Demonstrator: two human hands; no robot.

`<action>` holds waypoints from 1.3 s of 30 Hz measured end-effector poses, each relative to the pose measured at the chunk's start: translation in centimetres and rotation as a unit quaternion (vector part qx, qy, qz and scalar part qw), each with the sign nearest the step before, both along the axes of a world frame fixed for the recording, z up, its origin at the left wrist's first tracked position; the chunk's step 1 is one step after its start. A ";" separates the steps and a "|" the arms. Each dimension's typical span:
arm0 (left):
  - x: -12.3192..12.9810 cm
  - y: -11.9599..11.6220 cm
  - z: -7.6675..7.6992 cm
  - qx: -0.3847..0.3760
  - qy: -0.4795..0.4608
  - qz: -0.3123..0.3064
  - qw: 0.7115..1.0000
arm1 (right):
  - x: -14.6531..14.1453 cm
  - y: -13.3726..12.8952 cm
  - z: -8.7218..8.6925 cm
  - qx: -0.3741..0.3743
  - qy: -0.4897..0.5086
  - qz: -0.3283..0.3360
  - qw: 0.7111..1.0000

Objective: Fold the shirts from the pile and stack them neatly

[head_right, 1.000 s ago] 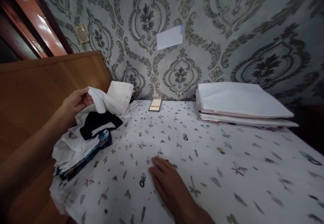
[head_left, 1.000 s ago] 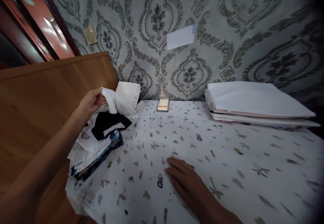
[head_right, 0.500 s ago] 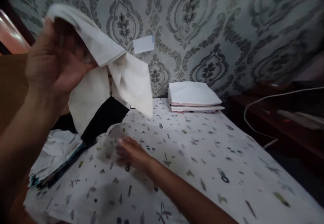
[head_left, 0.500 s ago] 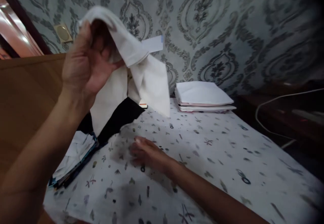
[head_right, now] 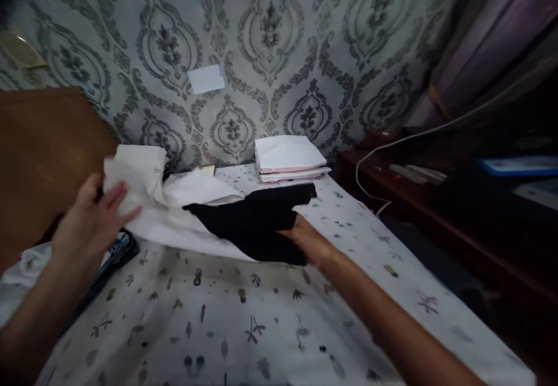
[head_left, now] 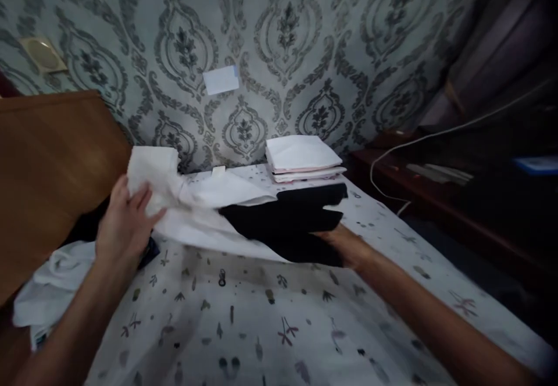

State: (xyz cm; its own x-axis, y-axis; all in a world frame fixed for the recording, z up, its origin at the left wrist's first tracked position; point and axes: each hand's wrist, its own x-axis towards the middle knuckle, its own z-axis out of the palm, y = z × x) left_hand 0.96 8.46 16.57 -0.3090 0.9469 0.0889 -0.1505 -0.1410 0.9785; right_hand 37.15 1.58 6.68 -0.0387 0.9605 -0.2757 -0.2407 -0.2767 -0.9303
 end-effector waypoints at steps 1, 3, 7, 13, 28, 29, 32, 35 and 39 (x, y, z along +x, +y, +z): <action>-1.2 -0.5 -3.3 -0.035 0.009 0.025 0.999 | 2.0 -0.7 -0.5 -0.020 -0.037 0.005 0.999; -3.1 -1.4 -8.8 -0.072 0.054 0.014 0.996 | 5.1 -1.9 -2.0 -0.053 -0.101 0.016 0.993; -3.8 -0.9 -13.9 -0.062 0.343 -0.054 0.936 | 7.4 -3.5 -4.4 -0.081 -0.147 0.039 0.985; -1.6 4.2 -13.5 -0.033 0.707 -0.167 0.687 | 6.6 -2.6 -4.3 -0.087 -0.195 -0.061 0.975; -8.6 3.9 -9.1 -0.210 0.426 -0.131 0.870 | 11.1 1.8 -0.9 -0.019 -0.191 -0.060 0.980; -9.5 3.4 -10.0 -0.215 0.466 -0.154 0.844 | 11.8 1.5 -1.9 -0.033 -0.235 -0.046 0.970; -10.8 2.1 -12.0 -0.193 0.594 -0.187 0.759 | 13.0 0.2 -4.6 -0.037 -0.463 -0.043 0.884; -9.2 0.6 -11.8 -0.113 0.655 -0.118 0.738 | 12.6 -1.1 -4.7 0.028 -0.638 -0.052 0.768; -3.5 -2.2 -10.6 -0.026 0.629 -0.161 0.760 | 9.2 -1.9 -2.1 0.115 -0.690 -0.003 0.714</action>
State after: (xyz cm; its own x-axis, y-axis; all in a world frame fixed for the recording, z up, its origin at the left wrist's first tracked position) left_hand -2.51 6.27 6.01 0.2377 0.9678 0.0830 0.8900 -0.2513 0.3806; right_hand 46.31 -0.37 4.59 0.1223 0.9854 0.1181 0.9494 -0.0815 -0.3032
